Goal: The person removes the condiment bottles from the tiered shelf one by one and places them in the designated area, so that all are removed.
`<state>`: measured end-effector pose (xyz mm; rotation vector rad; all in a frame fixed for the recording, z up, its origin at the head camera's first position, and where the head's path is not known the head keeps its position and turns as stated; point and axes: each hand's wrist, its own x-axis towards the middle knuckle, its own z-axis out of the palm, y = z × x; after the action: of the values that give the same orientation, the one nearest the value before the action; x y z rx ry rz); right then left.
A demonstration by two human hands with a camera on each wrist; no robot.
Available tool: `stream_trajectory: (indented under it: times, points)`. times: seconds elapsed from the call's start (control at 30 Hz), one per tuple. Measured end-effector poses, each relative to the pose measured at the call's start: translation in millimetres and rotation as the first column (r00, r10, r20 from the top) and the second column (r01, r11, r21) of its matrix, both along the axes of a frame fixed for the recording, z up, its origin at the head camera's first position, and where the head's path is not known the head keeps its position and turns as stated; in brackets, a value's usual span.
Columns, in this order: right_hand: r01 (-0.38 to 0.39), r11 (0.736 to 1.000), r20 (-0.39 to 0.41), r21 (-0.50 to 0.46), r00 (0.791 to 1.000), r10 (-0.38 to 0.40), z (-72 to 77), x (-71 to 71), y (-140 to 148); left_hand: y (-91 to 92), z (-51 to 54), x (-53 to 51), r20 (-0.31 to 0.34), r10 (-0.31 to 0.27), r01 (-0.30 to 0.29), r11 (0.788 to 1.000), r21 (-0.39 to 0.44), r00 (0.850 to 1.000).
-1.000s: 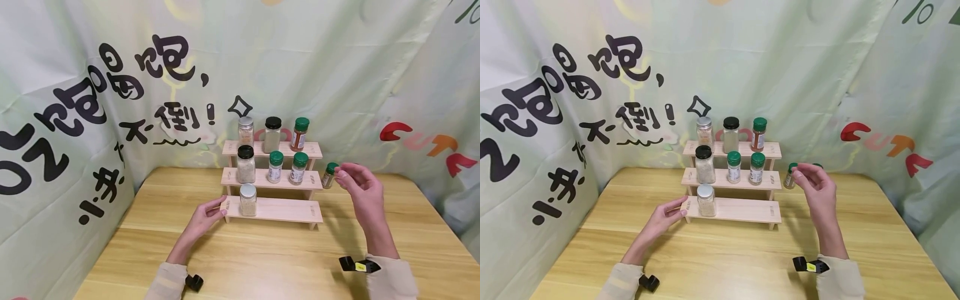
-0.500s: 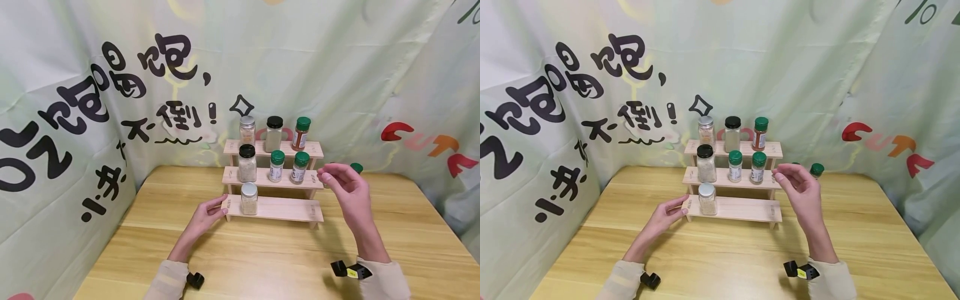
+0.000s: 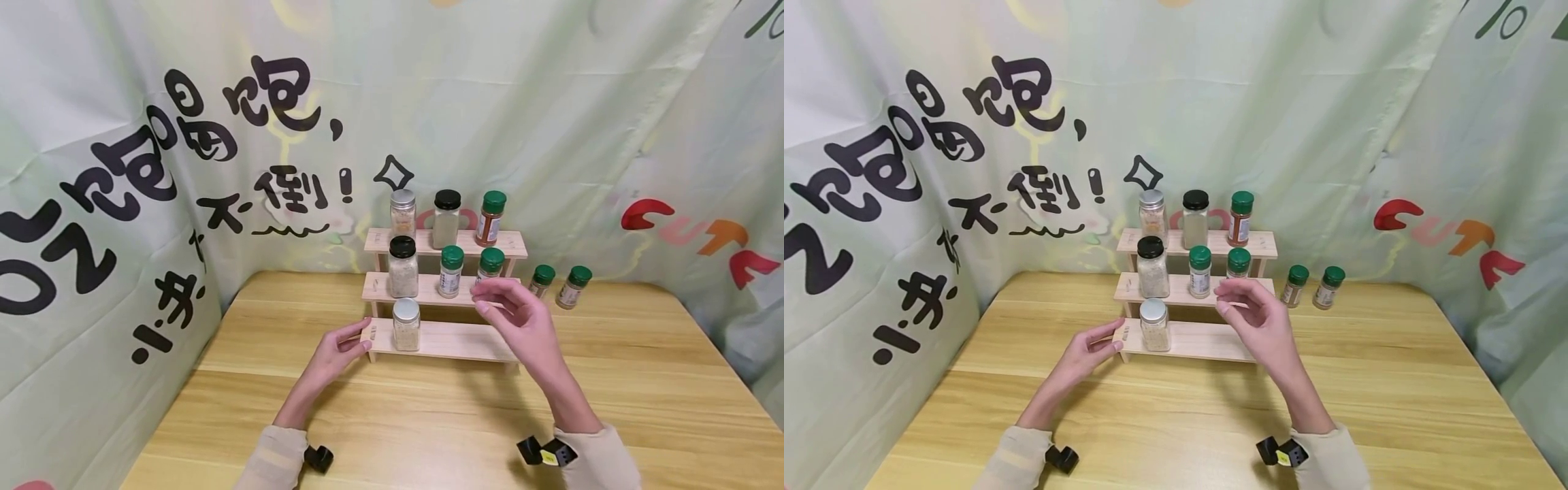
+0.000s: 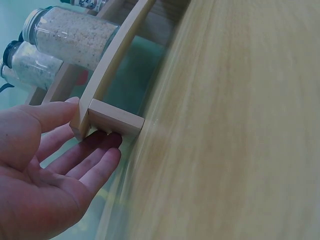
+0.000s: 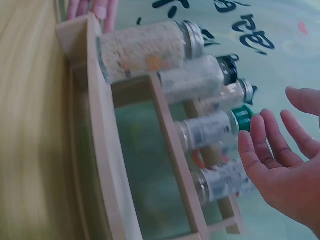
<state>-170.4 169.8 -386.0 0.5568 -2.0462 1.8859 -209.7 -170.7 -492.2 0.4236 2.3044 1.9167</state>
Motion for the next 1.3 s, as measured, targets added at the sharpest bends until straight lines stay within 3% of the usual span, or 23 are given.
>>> stream_trajectory:
  times: [0.27, 0.47, 0.73, 1.3]
  points:
    - [-0.077, 0.994, 0.036, 0.077, 0.997, 0.075, -12.2, -2.6, -24.3, -0.2, -1.1, 0.4, 0.021, -0.005, 0.005, 1.0, 0.028, 1.0]
    - [-0.139, 0.987, 0.038, 0.075, 0.99, 0.137, -19.7, -7.4, -42.6, 1.1, -1.1, -0.4, 0.031, -0.001, 0.0, 1.0, 0.028, 1.0]
    - [-0.167, 0.981, 0.131, 0.101, 0.98, 0.153, -26.8, -16.0, -64.3, 0.3, 0.4, 1.4, 0.041, -0.001, 0.0, 1.0, 0.031, 0.999]
    - [-0.115, 0.991, 0.172, 0.069, 0.98, 0.102, -38.8, -20.6, -82.0, -0.8, 1.9, 2.3, 0.044, -0.003, 0.002, 1.0, 0.016, 0.999]
